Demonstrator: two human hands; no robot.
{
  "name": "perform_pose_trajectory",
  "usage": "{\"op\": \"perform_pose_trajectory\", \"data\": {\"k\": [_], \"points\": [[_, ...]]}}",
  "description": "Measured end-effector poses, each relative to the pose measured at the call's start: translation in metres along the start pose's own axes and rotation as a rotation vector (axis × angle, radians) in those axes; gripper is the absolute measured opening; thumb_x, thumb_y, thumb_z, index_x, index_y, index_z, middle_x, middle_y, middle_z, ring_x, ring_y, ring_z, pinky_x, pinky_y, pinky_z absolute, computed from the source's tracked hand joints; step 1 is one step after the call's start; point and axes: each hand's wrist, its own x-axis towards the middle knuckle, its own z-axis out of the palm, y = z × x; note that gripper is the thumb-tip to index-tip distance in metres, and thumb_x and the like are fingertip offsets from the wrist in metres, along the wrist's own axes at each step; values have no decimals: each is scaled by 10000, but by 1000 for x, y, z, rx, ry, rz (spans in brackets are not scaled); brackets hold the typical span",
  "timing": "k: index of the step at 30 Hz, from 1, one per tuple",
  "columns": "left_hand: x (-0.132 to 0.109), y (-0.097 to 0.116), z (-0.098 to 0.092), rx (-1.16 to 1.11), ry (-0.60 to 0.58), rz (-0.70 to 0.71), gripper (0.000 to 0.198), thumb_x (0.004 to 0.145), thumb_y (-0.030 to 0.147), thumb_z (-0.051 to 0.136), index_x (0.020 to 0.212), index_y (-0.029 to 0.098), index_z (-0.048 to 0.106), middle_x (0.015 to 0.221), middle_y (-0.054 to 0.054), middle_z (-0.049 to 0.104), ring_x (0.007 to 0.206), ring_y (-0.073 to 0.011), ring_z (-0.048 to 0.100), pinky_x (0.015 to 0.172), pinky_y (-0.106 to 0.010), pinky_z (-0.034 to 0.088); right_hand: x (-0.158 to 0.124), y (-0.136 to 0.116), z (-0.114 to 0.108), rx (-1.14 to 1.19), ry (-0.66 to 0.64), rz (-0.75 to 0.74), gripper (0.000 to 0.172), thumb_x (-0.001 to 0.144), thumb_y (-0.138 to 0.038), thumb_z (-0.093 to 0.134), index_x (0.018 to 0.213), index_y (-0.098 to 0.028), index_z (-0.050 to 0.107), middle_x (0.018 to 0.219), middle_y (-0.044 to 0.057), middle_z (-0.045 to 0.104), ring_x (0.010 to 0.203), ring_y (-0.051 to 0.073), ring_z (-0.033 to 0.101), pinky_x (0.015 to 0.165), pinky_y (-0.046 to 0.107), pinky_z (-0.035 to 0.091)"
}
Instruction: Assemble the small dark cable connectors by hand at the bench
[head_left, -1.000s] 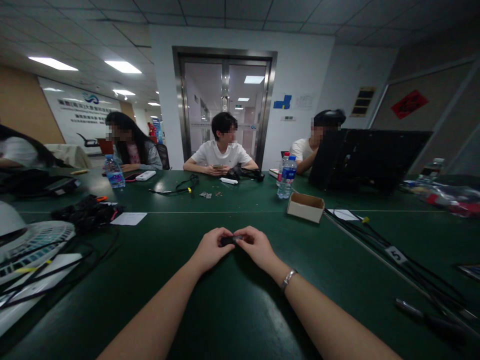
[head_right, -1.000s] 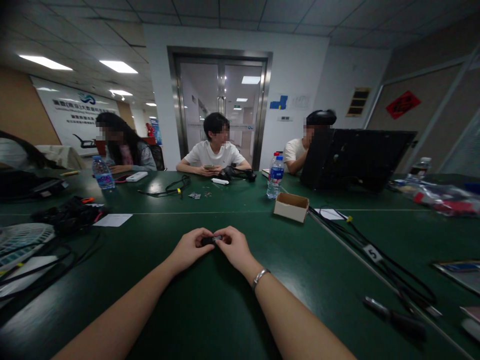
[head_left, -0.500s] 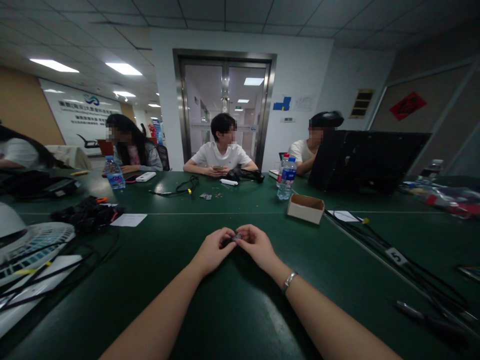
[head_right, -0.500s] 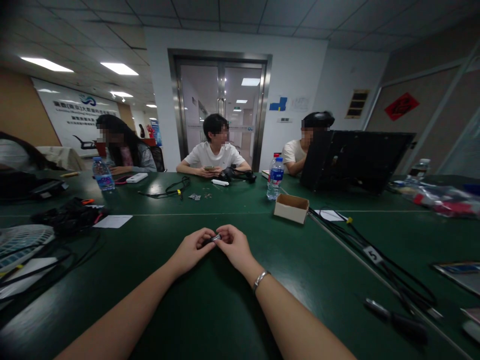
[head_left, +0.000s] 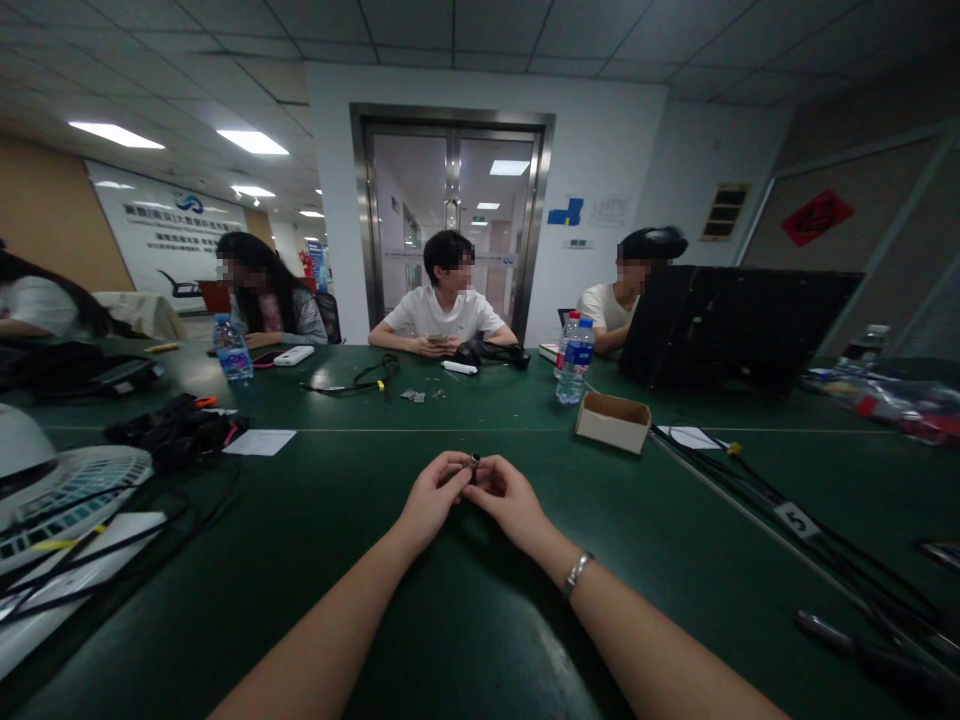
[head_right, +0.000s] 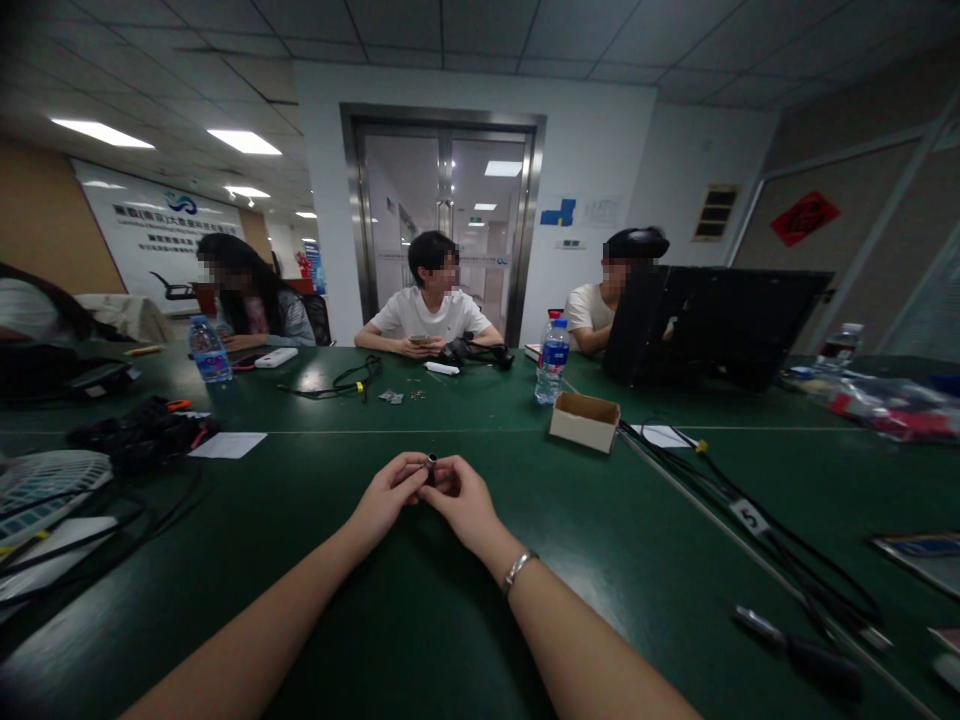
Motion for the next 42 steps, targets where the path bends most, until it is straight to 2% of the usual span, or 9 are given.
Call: {"op": "perform_pose_trajectory", "data": {"k": [6, 9, 12, 15, 21, 28, 32, 34, 42], "points": [[-3, 0, -1, 63, -7, 25, 233, 774, 326, 552, 966, 194, 563, 1028, -47, 600, 773, -132, 582, 602, -200, 465, 1, -1, 0, -75, 20, 17, 223, 677, -312, 688, 824, -184, 581, 809, 17, 623, 725, 153, 575, 674, 288, 475], [-6, 1, 0, 142, 10, 54, 262, 780, 393, 549, 951, 196, 562, 1013, -43, 604, 737, -132, 585, 596, -215, 485, 1, 1, 0, -111, 45, 2, 208, 685, -328, 678, 801, -186, 581, 750, 7, 612, 692, 153, 561, 644, 282, 461], [-9, 4, 0, 265, 41, 68, 303, 790, 469, 523, 942, 211, 569, 1015, -36, 608, 690, -132, 590, 572, -228, 488, 1, 2, 1, -118, 55, -18, 196, 685, -313, 669, 803, -184, 579, 744, 5, 605, 696, 154, 559, 645, 279, 457], [-12, 10, -1, 446, 66, 133, 274, 817, 460, 485, 941, 241, 595, 985, -25, 609, 730, -146, 596, 617, -243, 483, 1, 3, 1, -135, 62, -32, 175, 686, -281, 653, 805, -180, 575, 754, 8, 601, 705, 153, 557, 655, 278, 458], [-15, 14, -3, 694, 120, 196, 270, 830, 442, 465, 950, 256, 620, 911, -17, 606, 704, -145, 571, 651, -256, 434, 0, 2, -2, -386, 110, -157, 103, 723, -240, 612, 811, -191, 595, 784, 10, 586, 717, 146, 531, 663, 272, 442], [-12, 6, -4, 672, 82, 191, 233, 825, 387, 475, 901, 242, 641, 895, -28, 637, 746, -173, 575, 668, -264, 424, -3, -5, -5, -524, 108, -200, 68, 696, -159, 596, 750, -199, 591, 752, 2, 530, 695, 144, 498, 630, 264, 401], [-10, 3, -4, 595, 63, 158, 363, 802, 375, 516, 1141, 254, 558, 1010, -37, 628, 743, -162, 590, 682, -272, 447, -3, -7, -4, -535, 119, -192, 81, 681, -151, 601, 745, -196, 581, 754, 2, 517, 702, 147, 495, 630, 269, 397], [-9, 1, -5, 560, 56, 149, 394, 802, 375, 518, 1178, 258, 524, 1012, -36, 621, 755, -159, 594, 681, -274, 456, -3, -7, -5, -530, 115, -184, 94, 678, -151, 607, 756, -197, 579, 763, 2, 516, 711, 148, 497, 635, 270, 402], [-3, -7, -8, 314, 19, 134, 220, 776, 366, 583, 912, 195, 561, 815, -20, 647, 758, -161, 618, 700, -276, 486, -5, -10, -6, -562, 78, -174, 119, 682, -144, 625, 781, -193, 583, 799, 4, 517, 742, 146, 510, 656, 267, 417]]}}
